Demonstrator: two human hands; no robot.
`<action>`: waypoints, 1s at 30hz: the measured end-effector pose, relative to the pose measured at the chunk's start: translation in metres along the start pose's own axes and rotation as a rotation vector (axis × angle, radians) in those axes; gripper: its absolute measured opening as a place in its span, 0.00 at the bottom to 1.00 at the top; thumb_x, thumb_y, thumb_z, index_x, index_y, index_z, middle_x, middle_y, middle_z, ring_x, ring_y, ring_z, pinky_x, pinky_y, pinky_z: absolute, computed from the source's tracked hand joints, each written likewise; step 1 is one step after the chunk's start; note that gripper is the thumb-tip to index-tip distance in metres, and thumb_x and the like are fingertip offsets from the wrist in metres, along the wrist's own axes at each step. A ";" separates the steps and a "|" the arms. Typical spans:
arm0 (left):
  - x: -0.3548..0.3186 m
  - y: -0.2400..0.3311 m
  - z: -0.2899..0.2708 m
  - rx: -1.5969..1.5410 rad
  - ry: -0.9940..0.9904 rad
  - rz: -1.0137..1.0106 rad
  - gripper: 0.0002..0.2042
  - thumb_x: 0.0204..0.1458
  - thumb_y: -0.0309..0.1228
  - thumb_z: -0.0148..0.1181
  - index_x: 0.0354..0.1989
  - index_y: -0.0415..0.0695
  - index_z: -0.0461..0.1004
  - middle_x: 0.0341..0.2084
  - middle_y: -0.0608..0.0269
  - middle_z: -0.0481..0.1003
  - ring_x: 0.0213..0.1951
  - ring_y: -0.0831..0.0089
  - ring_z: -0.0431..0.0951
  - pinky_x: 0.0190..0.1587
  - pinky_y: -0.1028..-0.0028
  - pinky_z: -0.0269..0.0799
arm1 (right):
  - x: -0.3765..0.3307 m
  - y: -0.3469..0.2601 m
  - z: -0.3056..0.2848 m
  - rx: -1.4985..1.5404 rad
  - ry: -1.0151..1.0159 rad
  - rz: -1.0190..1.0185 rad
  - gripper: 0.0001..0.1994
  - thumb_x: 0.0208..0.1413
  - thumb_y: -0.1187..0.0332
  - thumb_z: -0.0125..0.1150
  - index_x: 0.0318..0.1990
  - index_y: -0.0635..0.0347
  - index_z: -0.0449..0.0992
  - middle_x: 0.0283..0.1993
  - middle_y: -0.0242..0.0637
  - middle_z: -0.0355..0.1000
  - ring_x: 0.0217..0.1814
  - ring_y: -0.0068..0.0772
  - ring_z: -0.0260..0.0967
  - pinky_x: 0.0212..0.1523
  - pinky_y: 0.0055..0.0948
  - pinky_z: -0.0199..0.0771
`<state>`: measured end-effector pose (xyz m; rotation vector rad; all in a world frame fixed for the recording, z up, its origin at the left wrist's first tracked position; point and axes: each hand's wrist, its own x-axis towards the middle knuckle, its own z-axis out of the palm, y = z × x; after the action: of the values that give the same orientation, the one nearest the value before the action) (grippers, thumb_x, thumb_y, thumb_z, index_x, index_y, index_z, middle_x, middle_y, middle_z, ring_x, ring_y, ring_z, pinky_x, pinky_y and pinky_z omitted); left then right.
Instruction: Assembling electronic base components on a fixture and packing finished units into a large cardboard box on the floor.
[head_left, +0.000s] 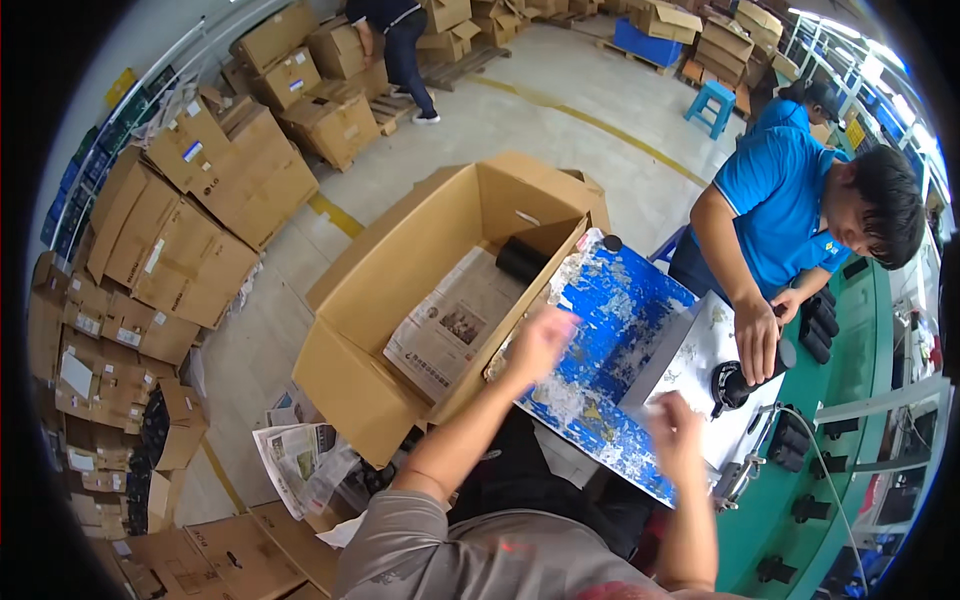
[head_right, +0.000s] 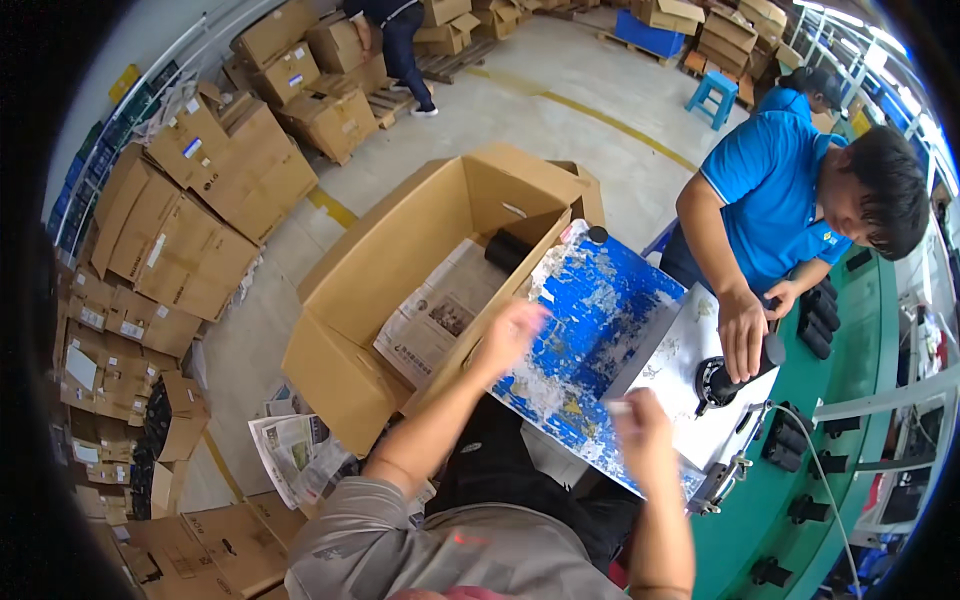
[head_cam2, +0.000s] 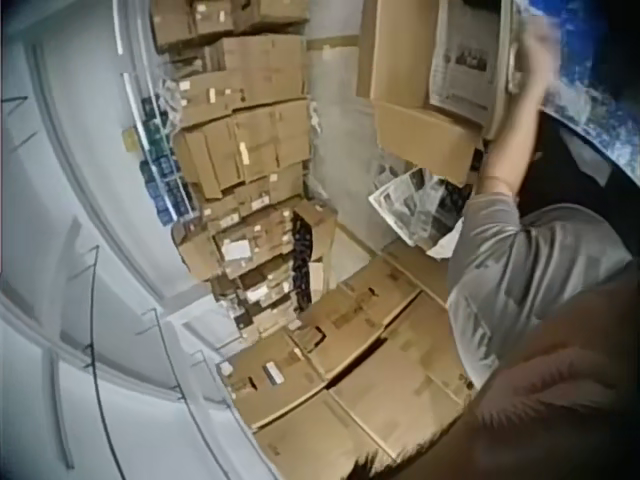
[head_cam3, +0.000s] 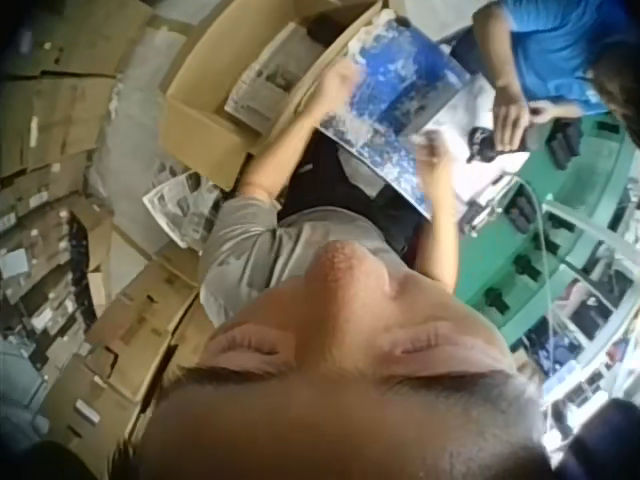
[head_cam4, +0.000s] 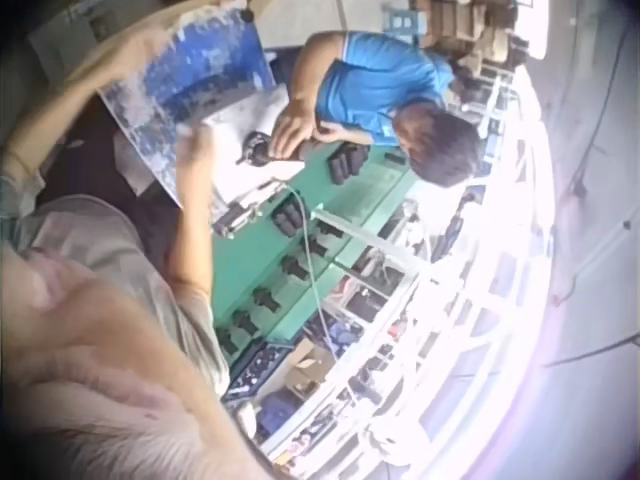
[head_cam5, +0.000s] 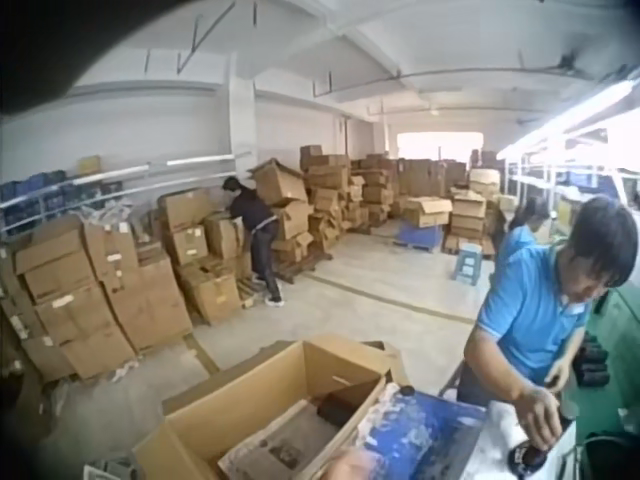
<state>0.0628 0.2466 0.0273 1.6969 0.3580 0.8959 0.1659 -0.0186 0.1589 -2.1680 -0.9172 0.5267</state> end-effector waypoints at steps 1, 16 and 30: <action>0.009 -0.034 -0.029 0.061 0.137 -0.173 0.07 0.60 0.27 0.57 0.43 0.40 0.77 0.40 0.60 0.79 0.45 0.72 0.77 0.51 0.70 0.71 | 0.012 0.006 0.050 0.007 0.019 -0.173 0.07 0.54 0.71 0.64 0.39 0.62 0.75 0.29 0.41 0.72 0.31 0.34 0.72 0.31 0.35 0.71; 0.118 -0.477 -0.133 0.554 0.235 -0.713 0.37 0.56 0.54 0.59 0.64 0.35 0.65 0.61 0.39 0.66 0.65 0.47 0.63 0.67 0.57 0.58 | 0.128 0.091 0.237 -0.375 -0.127 -0.470 0.11 0.46 0.57 0.69 0.28 0.50 0.73 0.30 0.35 0.65 0.33 0.41 0.62 0.36 0.42 0.57; 0.149 -0.394 -0.129 0.491 0.450 -0.102 0.13 0.48 0.24 0.68 0.43 0.38 0.76 0.46 0.50 0.76 0.51 0.52 0.74 0.55 0.63 0.68 | 0.130 0.094 0.235 -0.340 -0.129 -0.483 0.11 0.48 0.57 0.67 0.28 0.50 0.72 0.30 0.33 0.64 0.34 0.38 0.63 0.36 0.40 0.57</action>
<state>0.1512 0.5599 -0.2697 1.8809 1.0267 1.1781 0.1553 0.1382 -0.0785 -2.1064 -1.6420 0.2861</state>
